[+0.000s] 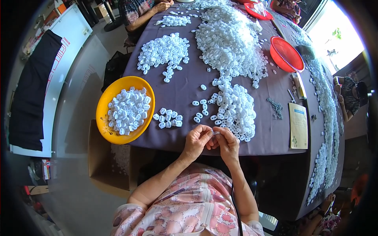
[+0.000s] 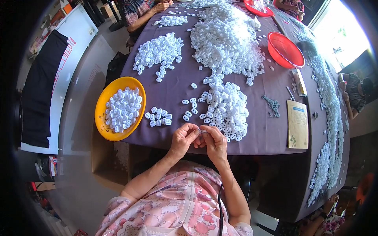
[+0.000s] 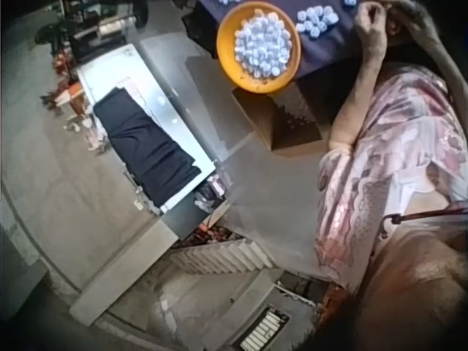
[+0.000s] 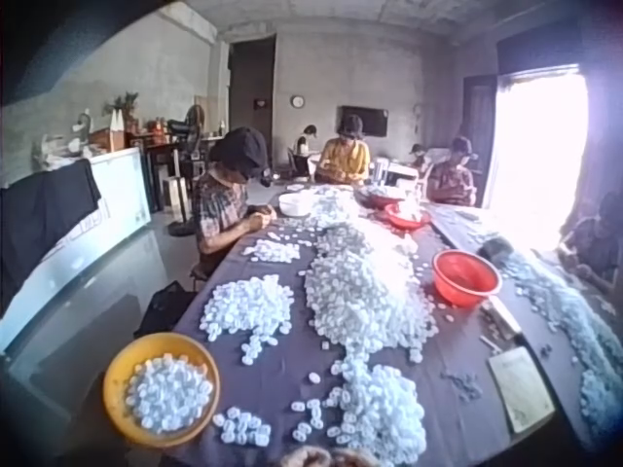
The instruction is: The person assembles plastic cord stoppers by inserting small components into them by hand and sorts the pieces onto the table.
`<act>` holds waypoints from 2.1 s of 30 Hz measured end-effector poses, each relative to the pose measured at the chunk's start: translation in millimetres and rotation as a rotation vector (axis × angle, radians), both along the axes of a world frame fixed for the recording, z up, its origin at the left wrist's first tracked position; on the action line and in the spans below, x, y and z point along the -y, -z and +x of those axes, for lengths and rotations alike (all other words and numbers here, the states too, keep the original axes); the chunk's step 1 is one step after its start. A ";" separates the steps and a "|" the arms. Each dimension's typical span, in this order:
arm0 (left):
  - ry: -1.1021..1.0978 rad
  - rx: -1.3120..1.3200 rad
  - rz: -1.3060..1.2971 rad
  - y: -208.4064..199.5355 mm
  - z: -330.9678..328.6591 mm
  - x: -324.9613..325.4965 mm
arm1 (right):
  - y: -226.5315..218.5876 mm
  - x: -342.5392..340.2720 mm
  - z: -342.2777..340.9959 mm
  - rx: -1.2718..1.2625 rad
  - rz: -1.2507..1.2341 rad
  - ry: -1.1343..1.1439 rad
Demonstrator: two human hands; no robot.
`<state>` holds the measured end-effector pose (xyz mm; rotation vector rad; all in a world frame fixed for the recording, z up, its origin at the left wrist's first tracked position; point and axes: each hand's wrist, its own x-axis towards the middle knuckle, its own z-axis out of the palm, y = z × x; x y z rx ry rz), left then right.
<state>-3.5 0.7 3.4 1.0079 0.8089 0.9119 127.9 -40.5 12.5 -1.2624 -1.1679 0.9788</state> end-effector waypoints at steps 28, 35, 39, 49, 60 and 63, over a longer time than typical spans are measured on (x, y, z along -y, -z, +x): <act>-0.121 -0.047 -0.080 1.3 10.4 0.3 | 14.2 -6.3 -6.1 -0.034 0.026 0.150; -0.111 0.127 -0.307 -9.9 11.3 -2.2 | 5.0 -3.8 -8.2 0.213 0.144 0.163; -0.114 0.165 -0.373 -14.6 13.4 3.5 | 5.0 -4.7 -6.1 0.356 0.287 0.148; -0.157 0.170 -0.385 -13.4 14.7 4.9 | 8.3 -2.8 -6.0 0.174 0.196 0.192; -0.139 0.113 -0.316 -7.1 14.1 5.3 | 7.9 -4.0 -8.7 0.188 0.151 0.195; -0.085 0.102 -0.339 -7.6 11.6 1.9 | 4.5 -3.7 -7.3 0.252 0.166 0.158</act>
